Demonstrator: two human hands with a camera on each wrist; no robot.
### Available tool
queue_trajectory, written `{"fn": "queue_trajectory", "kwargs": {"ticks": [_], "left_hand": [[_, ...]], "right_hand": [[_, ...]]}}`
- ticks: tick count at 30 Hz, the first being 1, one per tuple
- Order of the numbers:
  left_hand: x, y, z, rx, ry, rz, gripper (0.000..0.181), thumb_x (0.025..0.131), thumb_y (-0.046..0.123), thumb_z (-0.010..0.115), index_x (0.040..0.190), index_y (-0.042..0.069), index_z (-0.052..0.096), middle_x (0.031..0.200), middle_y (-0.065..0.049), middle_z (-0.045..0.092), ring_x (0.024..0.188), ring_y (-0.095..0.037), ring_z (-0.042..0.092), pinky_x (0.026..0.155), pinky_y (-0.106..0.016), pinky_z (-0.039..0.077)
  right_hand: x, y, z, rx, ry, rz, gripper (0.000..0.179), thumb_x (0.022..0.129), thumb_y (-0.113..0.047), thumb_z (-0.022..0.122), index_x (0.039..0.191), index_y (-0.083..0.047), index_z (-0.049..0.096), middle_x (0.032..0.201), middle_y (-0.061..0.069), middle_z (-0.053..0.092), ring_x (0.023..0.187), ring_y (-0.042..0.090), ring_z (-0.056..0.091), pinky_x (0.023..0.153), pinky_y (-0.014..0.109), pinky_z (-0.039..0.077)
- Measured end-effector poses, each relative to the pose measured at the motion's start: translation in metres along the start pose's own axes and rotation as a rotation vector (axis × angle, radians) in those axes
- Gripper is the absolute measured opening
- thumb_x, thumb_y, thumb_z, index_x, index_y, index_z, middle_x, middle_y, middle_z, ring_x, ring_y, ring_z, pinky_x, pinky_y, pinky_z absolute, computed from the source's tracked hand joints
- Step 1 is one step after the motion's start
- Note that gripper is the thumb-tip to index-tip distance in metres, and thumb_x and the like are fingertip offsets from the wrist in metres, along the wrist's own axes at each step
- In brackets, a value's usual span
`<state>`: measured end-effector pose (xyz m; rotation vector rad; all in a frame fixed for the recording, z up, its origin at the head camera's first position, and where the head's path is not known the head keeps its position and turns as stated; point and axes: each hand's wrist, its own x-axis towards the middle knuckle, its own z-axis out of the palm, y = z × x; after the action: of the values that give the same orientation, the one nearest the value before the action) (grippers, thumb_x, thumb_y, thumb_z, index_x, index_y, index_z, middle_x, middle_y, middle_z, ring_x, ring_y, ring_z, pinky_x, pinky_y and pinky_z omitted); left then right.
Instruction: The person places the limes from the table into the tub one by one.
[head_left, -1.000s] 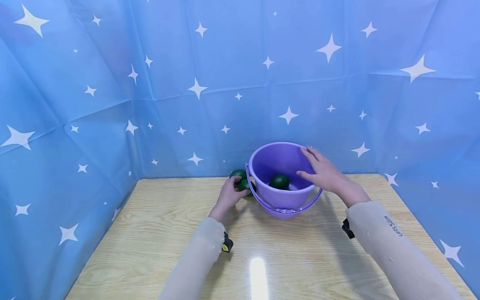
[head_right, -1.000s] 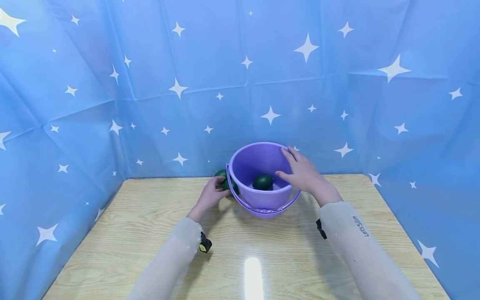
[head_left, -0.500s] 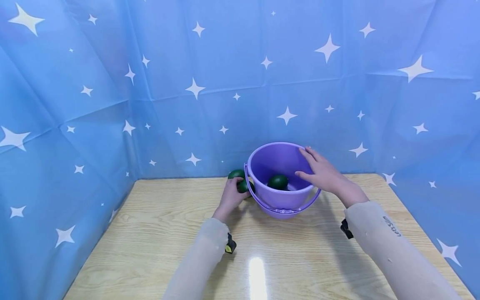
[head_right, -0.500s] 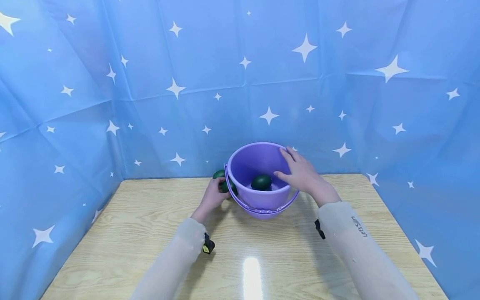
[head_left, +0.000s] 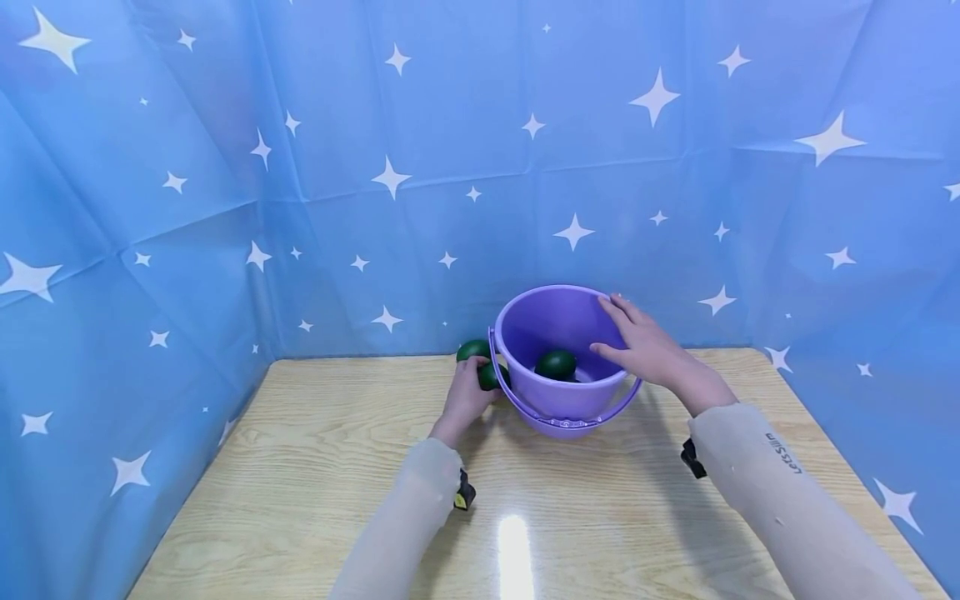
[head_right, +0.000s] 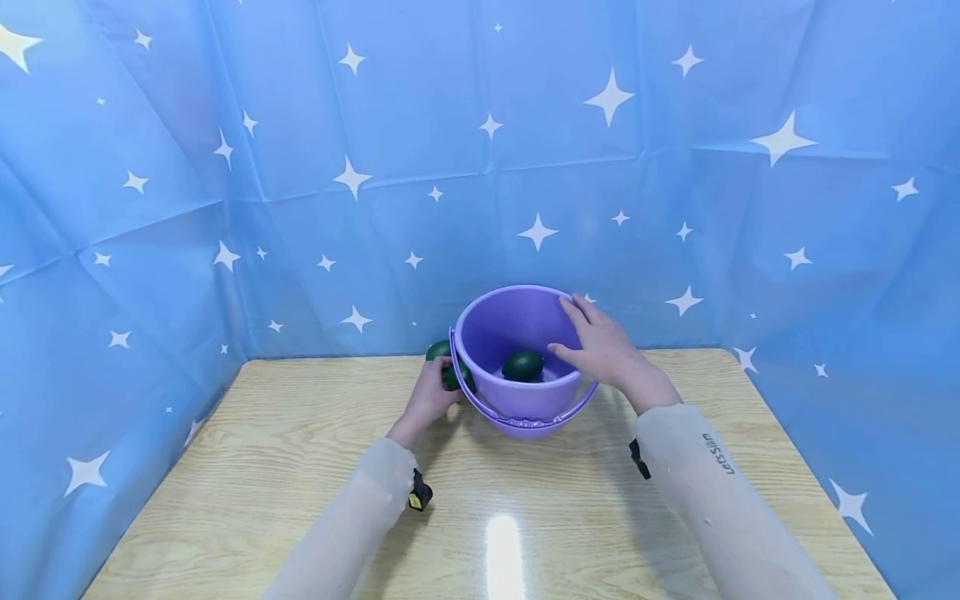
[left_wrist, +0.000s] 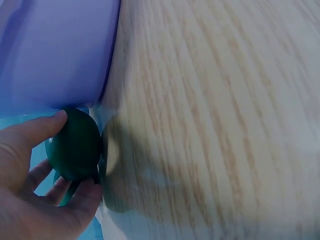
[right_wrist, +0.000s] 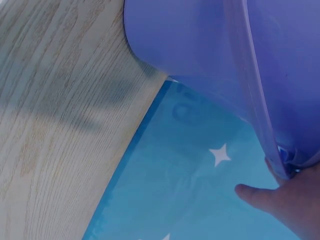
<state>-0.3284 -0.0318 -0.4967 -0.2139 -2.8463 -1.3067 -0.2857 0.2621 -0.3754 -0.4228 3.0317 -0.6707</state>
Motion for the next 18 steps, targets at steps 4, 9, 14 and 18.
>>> {"fn": "queue_trajectory", "kwargs": {"ticks": [4,9,14,18], "left_hand": [[-0.0002,-0.0011,0.0013,0.01,0.001,-0.007,0.062,0.083,0.015,0.081,0.136,0.005,0.051,0.146,-0.024,0.043,0.137,-0.038,0.047,0.117,-0.049,0.039],[-0.0007,-0.0025,0.0031,0.006,0.004,-0.013,0.064,0.082,0.019,0.082,0.136,0.004,0.05,0.145,-0.025,0.043,0.135,-0.038,0.048,0.116,-0.049,0.04],[-0.0015,-0.002,0.0034,-0.009,0.0,-0.018,0.065,0.081,0.02,0.083,0.135,0.003,0.049,0.144,-0.026,0.043,0.134,-0.039,0.049,0.116,-0.05,0.04],[-0.0018,-0.0014,0.0034,-0.02,-0.008,-0.018,0.066,0.082,0.019,0.082,0.136,0.003,0.049,0.145,-0.026,0.043,0.135,-0.039,0.048,0.116,-0.05,0.04]], "right_hand": [[0.0003,0.0,0.0002,0.001,0.005,-0.003,0.083,0.099,-0.048,0.055,0.161,-0.01,0.013,0.166,0.024,0.008,0.149,0.055,0.011,0.115,0.075,0.019],[0.0004,-0.0002,0.0008,0.002,0.006,-0.002,0.083,0.099,-0.046,0.055,0.161,-0.011,0.013,0.166,0.024,0.008,0.148,0.055,0.011,0.114,0.075,0.019],[0.0,-0.0013,0.0003,0.007,0.004,0.0,0.083,0.099,-0.048,0.055,0.161,-0.011,0.013,0.166,0.024,0.007,0.148,0.055,0.011,0.114,0.076,0.019],[-0.0007,-0.0018,-0.0003,0.008,0.003,0.003,0.083,0.099,-0.046,0.055,0.161,-0.01,0.013,0.166,0.024,0.007,0.148,0.055,0.01,0.114,0.075,0.019]]}}
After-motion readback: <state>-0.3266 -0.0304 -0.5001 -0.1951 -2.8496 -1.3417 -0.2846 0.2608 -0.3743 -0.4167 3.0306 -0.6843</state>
